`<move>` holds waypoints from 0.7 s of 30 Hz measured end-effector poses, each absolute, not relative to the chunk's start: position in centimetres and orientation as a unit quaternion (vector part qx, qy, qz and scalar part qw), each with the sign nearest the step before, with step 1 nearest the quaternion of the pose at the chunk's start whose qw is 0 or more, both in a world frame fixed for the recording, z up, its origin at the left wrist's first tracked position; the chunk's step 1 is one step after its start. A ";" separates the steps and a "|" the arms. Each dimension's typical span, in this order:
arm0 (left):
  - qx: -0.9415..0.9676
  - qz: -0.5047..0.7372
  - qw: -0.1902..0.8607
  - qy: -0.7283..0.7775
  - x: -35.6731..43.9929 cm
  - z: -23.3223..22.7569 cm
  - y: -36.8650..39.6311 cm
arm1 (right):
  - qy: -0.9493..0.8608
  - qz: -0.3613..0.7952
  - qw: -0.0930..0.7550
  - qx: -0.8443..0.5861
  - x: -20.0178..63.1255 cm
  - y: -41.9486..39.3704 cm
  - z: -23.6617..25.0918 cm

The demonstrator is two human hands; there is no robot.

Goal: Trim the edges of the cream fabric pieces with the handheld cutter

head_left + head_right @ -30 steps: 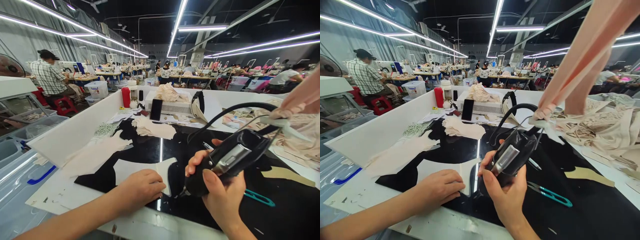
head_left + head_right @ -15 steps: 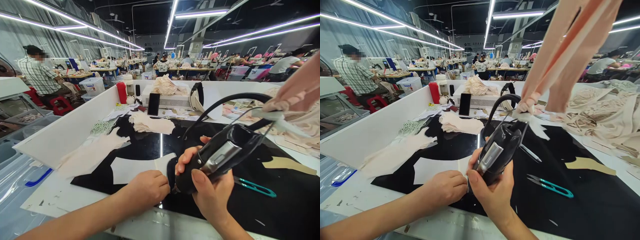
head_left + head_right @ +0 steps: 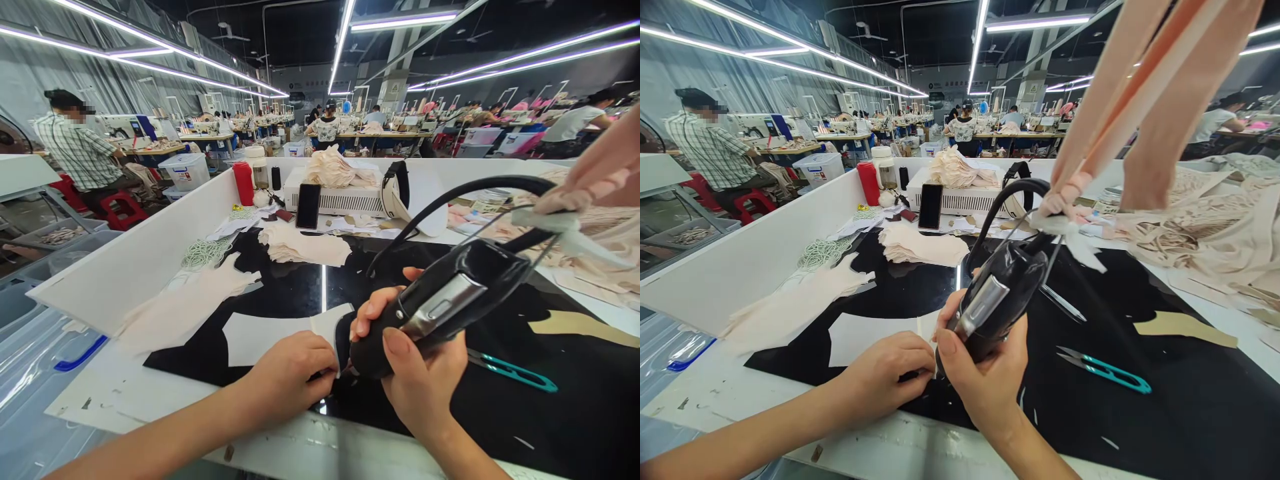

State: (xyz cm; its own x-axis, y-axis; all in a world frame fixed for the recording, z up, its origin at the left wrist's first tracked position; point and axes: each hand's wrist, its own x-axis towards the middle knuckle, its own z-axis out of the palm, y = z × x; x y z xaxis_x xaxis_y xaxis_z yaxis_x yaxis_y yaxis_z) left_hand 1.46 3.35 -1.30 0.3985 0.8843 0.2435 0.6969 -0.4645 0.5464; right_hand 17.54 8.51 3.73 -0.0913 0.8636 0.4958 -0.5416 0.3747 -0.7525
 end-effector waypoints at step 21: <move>0.826 0.255 0.165 0.475 1.0 -0.6 3.6 | -0.540 0.516 0.645 -0.161 17.7 8.6 3.4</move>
State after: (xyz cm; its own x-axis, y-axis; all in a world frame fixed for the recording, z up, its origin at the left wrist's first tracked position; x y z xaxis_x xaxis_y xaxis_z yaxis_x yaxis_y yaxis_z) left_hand 0.96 3.63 -0.64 0.4189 0.8688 0.2642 0.7006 -0.4943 0.5146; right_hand 17.73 8.60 3.39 -0.1165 0.8394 0.5309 -0.4916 0.4157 -0.7652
